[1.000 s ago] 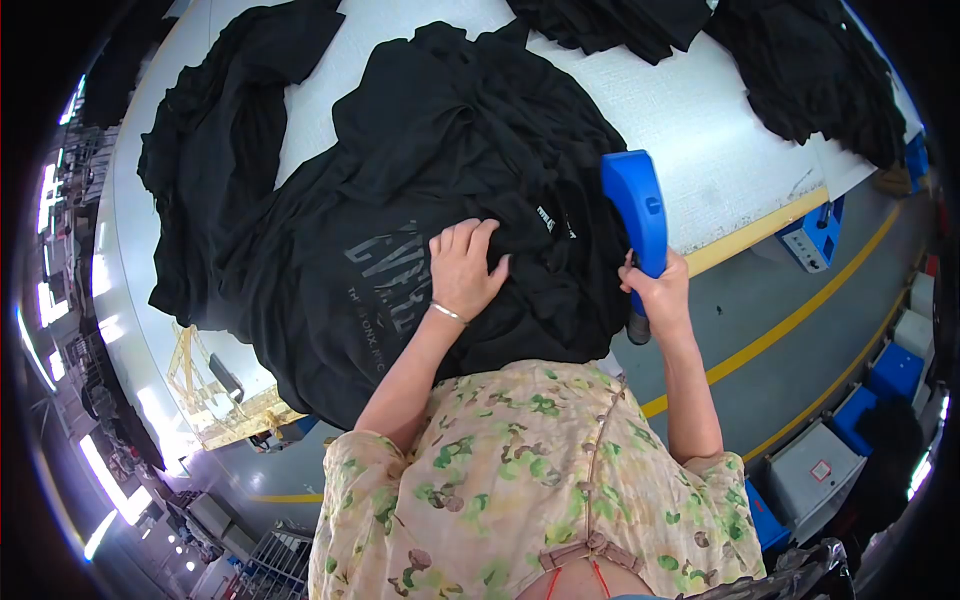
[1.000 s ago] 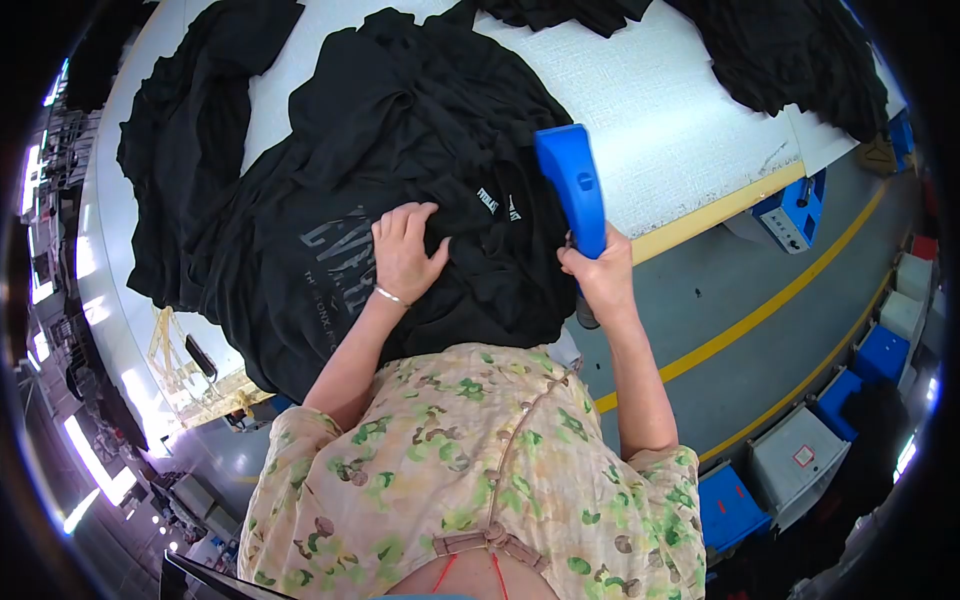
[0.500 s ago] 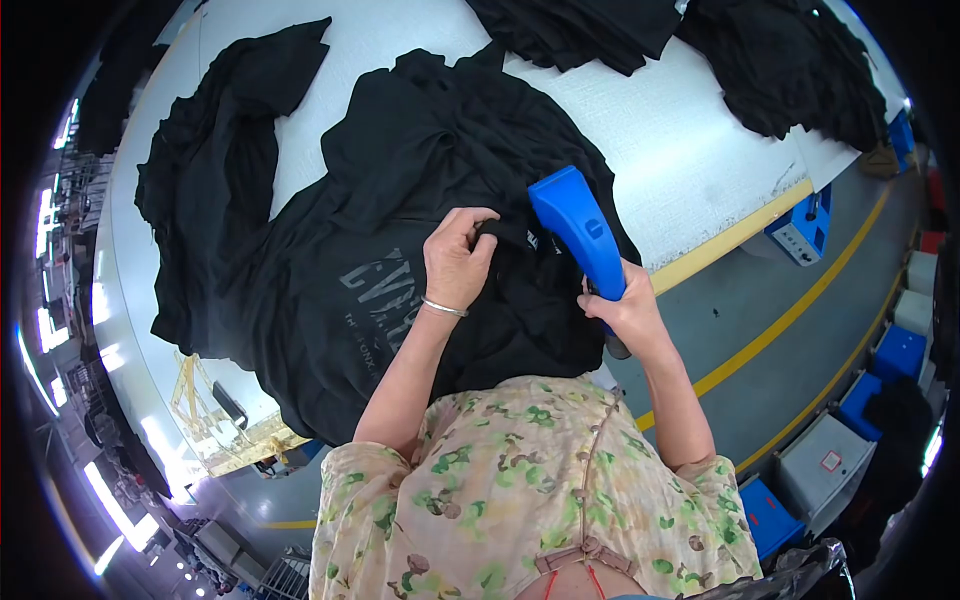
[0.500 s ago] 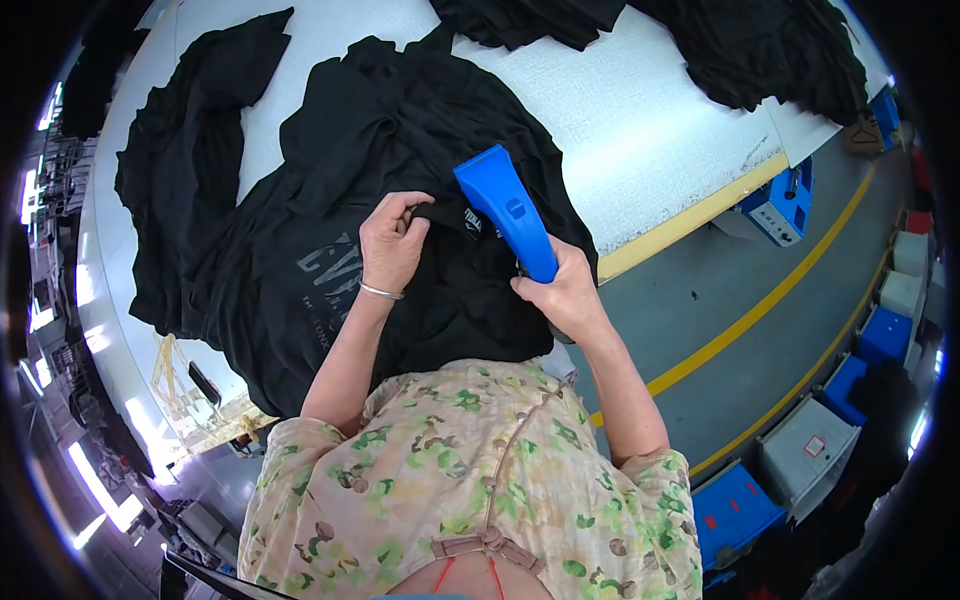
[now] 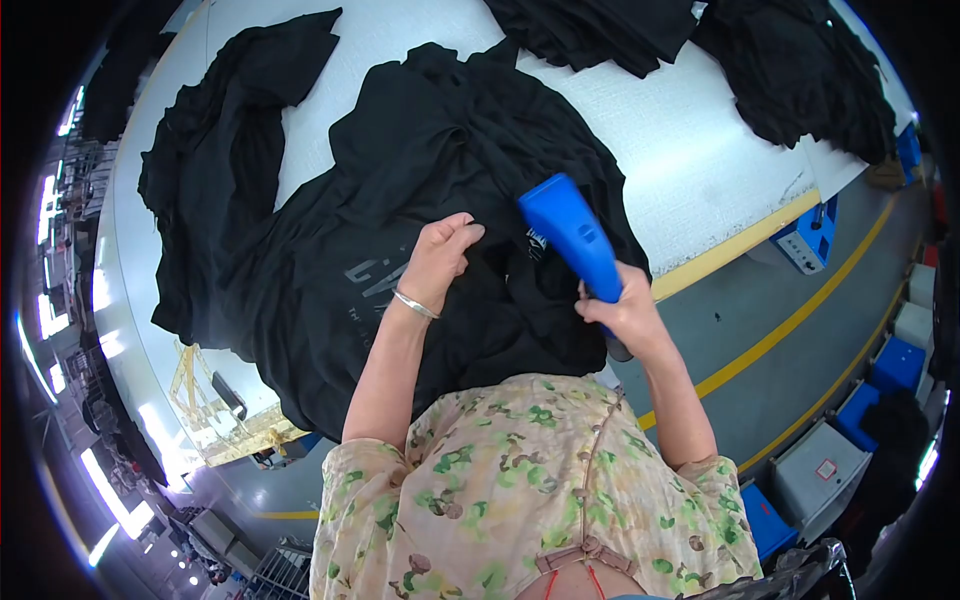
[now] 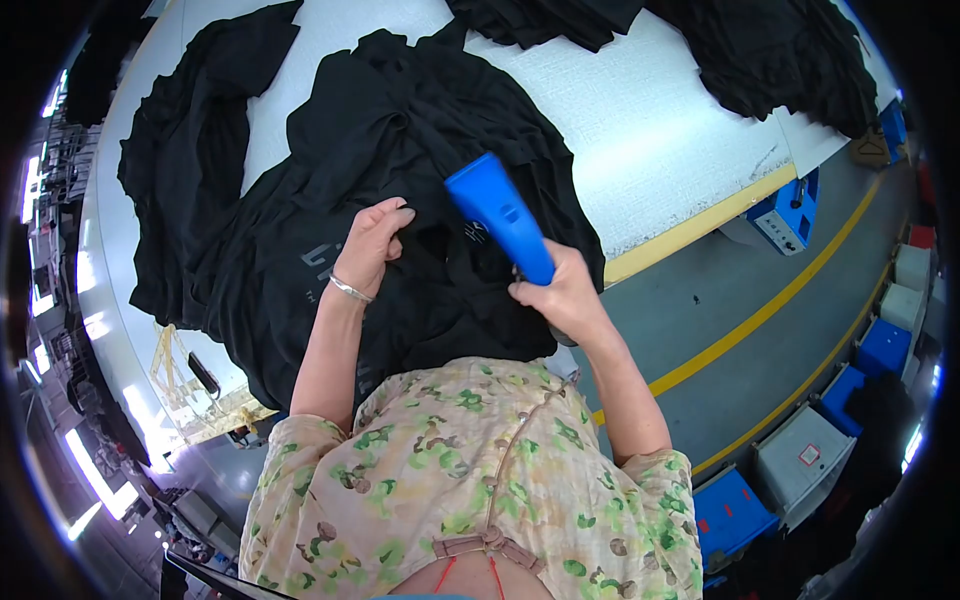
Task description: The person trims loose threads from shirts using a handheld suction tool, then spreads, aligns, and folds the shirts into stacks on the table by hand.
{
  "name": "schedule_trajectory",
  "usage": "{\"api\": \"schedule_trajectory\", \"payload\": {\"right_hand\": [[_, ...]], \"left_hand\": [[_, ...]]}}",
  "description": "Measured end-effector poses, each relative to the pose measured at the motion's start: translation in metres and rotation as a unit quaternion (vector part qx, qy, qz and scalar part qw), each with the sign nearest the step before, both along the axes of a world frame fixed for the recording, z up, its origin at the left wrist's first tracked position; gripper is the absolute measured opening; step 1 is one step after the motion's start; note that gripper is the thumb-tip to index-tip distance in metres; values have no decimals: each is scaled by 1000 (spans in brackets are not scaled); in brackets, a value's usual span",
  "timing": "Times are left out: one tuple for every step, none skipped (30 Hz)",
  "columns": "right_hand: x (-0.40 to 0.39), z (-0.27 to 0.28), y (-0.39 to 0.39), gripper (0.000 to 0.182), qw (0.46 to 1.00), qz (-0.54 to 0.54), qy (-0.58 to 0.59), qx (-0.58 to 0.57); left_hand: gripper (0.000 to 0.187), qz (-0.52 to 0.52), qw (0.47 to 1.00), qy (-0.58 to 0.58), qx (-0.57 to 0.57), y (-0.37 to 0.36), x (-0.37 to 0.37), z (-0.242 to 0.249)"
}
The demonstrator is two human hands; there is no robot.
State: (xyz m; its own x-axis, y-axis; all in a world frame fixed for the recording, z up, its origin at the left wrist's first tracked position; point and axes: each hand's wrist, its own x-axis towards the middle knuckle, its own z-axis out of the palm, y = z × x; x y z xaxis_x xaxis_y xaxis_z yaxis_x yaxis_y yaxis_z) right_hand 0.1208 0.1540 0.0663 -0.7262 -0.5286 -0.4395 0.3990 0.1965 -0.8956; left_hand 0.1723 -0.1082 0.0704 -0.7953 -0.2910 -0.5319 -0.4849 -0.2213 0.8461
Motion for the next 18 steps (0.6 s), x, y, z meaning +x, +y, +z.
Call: {"api": "schedule_trajectory", "payload": {"right_hand": [[-2,5,0,16,999,-32,-36,-11],[-5,8,0,15,997,-60,-41,-5],[-7,9,1,15,997,-63,-39,-3],[-8,9,3,15,997,-66,-38,0],[-9,10,4,14,997,-67,-37,2],[-9,12,6,15,998,-48,-30,10],[-6,15,6,15,999,-40,-16,12],[-2,18,4,15,999,-32,-3,15],[2,20,2,16,1000,-24,11,17],[5,20,-1,18,999,2,27,25],[7,13,2,19,997,49,30,44],[6,14,1,19,995,70,35,61],[5,17,0,19,992,93,39,78],[4,21,-2,18,996,57,26,61],[5,25,-3,18,999,21,11,45],[6,26,-4,18,999,-15,-4,29],[5,25,-4,19,999,16,14,41],[2,21,-2,20,997,45,32,55]], "left_hand": [[9,25,998,-36,36,-3,-1,2],[20,-9,999,-30,21,-5,-2,-2],[22,-12,999,-28,41,-5,-4,-2],[24,-15,998,-26,62,-4,-6,-2],[27,-17,996,-25,82,-4,-7,-2],[27,-5,997,-18,75,-3,-8,-4],[27,6,998,-10,68,0,-10,-7],[28,17,998,-2,61,3,-11,-10],[28,14,998,2,55,5,-13,-9],[28,12,999,7,49,7,-14,-8],[29,10,999,12,42,8,-15,-6],[27,5,999,16,38,8,-16,-5],[25,1,999,21,35,8,-17,-4],[24,-1,999,26,31,7,-17,-4],[24,-1,999,22,23,7,-17,-4],[24,-2,1000,18,15,8,-16,-4],[25,-4,1000,14,8,8,-16,-4],[25,-6,1000,17,12,8,-17,-4]]}}
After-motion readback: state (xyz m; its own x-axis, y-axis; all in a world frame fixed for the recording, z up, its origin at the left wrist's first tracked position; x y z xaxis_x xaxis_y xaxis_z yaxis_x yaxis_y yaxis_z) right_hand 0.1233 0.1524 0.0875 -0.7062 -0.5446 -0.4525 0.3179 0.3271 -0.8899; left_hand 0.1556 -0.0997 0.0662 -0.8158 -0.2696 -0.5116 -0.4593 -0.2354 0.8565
